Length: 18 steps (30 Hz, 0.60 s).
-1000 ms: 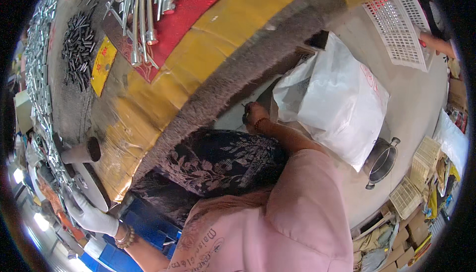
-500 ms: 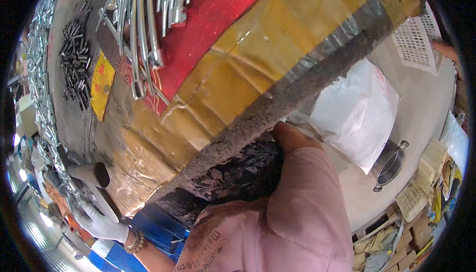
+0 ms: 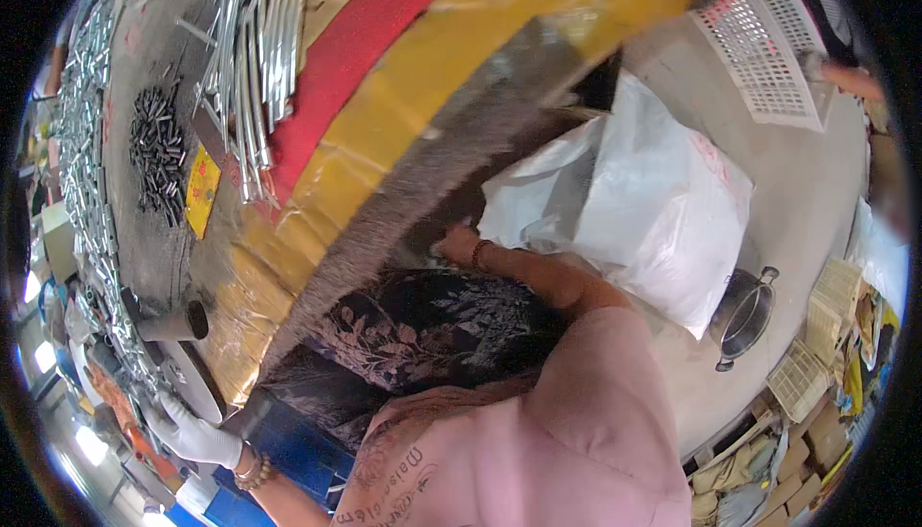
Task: Manually assembling small metal pins and plates using a hammer on a workshop table.
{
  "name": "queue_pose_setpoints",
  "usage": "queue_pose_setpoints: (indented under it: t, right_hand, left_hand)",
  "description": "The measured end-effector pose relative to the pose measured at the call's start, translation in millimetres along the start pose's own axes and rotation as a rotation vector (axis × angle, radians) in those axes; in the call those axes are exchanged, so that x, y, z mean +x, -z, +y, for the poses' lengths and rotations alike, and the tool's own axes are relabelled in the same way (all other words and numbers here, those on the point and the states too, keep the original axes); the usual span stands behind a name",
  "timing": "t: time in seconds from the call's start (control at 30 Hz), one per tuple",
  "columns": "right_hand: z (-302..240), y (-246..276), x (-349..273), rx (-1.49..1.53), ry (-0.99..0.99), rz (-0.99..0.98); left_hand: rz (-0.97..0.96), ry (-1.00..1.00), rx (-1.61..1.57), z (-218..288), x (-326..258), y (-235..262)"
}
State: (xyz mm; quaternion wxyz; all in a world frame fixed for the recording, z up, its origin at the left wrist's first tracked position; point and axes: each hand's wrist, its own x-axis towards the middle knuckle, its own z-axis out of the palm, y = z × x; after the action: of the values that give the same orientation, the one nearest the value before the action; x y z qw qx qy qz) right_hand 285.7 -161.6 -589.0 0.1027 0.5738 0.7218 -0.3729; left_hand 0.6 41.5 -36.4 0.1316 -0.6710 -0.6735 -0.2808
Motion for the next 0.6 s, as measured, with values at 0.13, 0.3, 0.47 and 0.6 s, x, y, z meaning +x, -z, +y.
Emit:
queue_pose_setpoints:
  t: [0.13,0.3,0.47,0.6]
  right_hand:
    - [-19,179,-85,0.666,0.075,0.135]
    - [11,222,-202,1.601,-0.255,0.597]
    - [-21,322,-296,1.502,-0.22,1.029]
    - [-93,436,-337,1.267,0.071,1.158]
  left_hand:
    - [0.076,0.107,-0.144,-18,-6,35]
    - [0.03,0.204,-0.395,-15,-14,18]
    - [0.121,0.157,-0.449,-19,-19,6]
    - [0.155,0.163,-0.512,-9,-21,14]
